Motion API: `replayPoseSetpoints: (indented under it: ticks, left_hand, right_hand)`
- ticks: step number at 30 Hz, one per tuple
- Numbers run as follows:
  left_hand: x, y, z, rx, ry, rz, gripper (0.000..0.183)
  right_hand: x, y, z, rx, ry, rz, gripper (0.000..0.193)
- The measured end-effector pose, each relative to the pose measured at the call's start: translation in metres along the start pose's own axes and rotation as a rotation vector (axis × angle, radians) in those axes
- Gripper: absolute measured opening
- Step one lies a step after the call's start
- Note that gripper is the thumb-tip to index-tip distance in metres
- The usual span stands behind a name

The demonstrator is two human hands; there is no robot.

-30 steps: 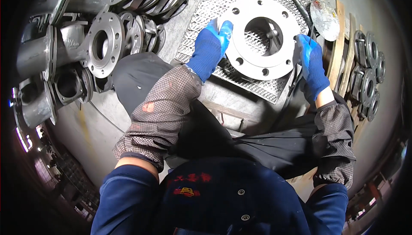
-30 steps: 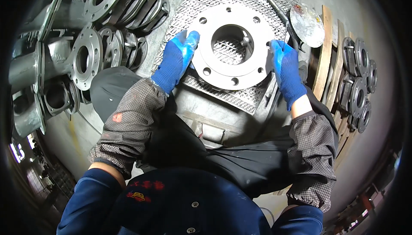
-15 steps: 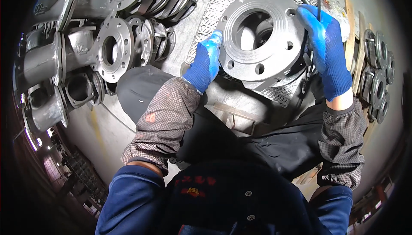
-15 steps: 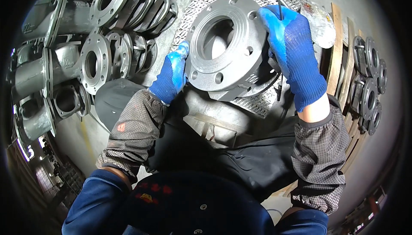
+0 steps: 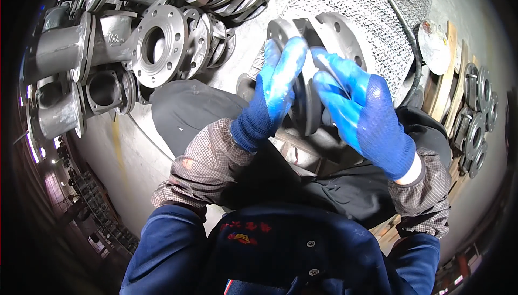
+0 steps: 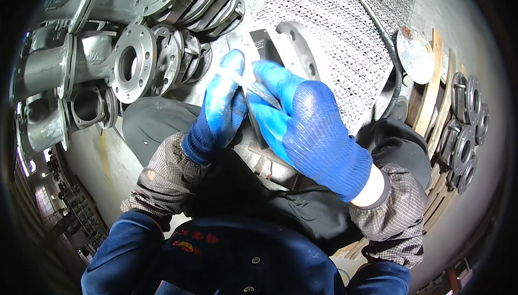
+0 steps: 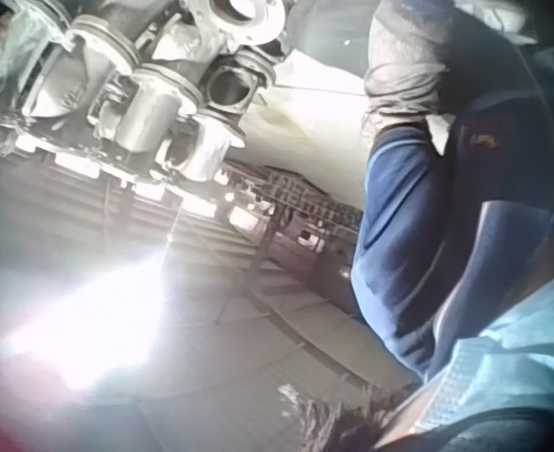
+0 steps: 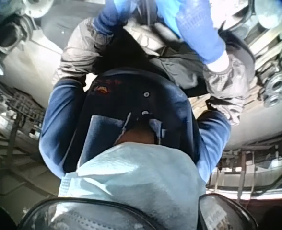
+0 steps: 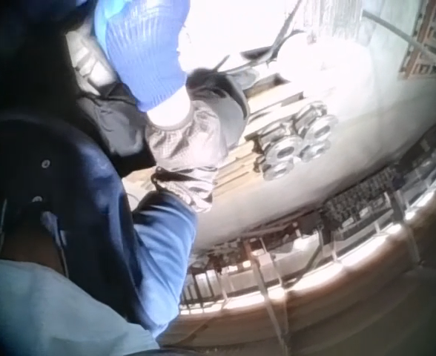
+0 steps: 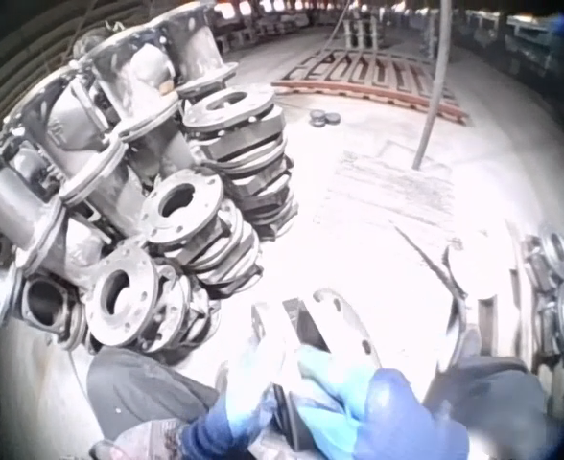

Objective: The person cleans the inner surfaces of metal flanges using a handheld tool, handling the pieces one at a time and placing them onto a wooden pallet.

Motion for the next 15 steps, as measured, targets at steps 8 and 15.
replayPoseSetpoints:
  ticks: [8, 15]
  left_hand:
    - [0.027, -0.009, -0.001, 1.036, -0.69, 0.189, 0.041]
    - [0.014, -0.013, -0.002, 0.932, -0.711, 0.107, 0.036]
  right_hand:
    - [-0.001, -0.047, 0.02, 0.035, 0.253, 0.339, 0.028]
    - [0.015, 0.004, 0.066, -0.51, 0.46, 0.363, 0.028]
Point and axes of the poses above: each hand's wrist, its own x-axis away from the middle knuckle, its own y-axis out of the palm, z = x × y, the point moved 1 cm from there along -x, towards the middle knuckle, and after that the axes turned 4 degrees about -z, right-handed, at the moved point
